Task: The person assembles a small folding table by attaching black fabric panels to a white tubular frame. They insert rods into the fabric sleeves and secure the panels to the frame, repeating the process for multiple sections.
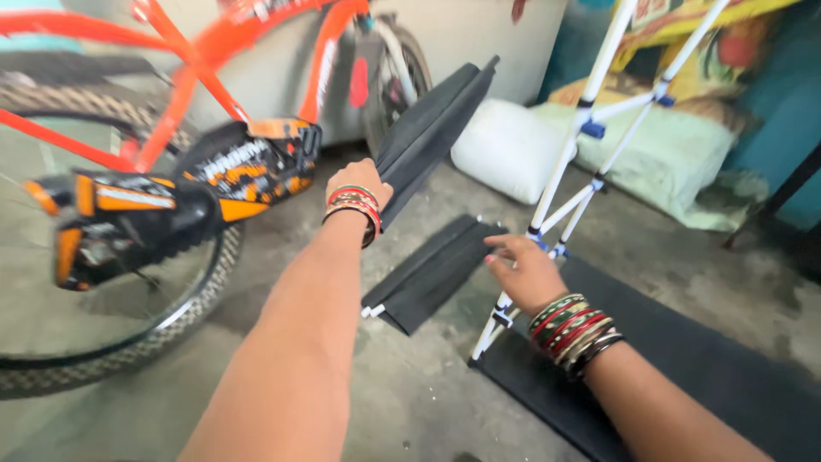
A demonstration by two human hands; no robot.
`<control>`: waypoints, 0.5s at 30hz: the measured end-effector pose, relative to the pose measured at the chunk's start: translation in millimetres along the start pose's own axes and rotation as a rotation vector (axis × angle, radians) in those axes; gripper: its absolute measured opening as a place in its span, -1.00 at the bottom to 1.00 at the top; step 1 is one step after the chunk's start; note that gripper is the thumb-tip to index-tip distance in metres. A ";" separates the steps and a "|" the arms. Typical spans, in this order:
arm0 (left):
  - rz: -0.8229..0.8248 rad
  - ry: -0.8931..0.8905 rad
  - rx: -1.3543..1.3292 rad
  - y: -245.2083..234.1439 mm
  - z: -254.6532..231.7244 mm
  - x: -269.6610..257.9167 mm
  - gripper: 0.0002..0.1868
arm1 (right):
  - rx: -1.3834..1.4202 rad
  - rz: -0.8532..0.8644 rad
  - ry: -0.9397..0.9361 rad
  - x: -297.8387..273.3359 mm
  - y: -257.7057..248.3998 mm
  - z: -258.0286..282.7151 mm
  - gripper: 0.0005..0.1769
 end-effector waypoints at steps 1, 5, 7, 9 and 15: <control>-0.023 0.028 0.007 -27.5 2.3 -5.9 -0.50 | -0.038 -0.011 0.002 2.6 -19.7 13.1 -0.59; -0.014 0.155 0.058 -122.2 31.0 -19.0 -0.40 | 0.069 -0.049 0.233 -4.9 -80.0 47.2 -0.52; -0.053 0.229 0.068 -168.3 49.7 -21.3 -0.30 | -0.023 -0.082 0.107 -6.4 -108.0 70.3 -0.55; -0.075 0.267 0.120 -203.1 71.4 -27.7 -0.26 | -0.095 -0.118 0.032 -12.0 -130.9 87.5 -0.56; -0.050 0.447 0.025 -303.8 136.8 -50.4 -0.19 | -0.137 -0.196 0.034 -19.9 -179.5 112.3 -0.56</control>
Point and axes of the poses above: each hand's wrist, its own x-axis towards the middle knuckle, its own y-axis out of the palm, z = x × y, the point moved 5 cm from there along x, towards the middle knuckle, and after that the axes turned 13 degrees about -y, right-handed, at the moved point
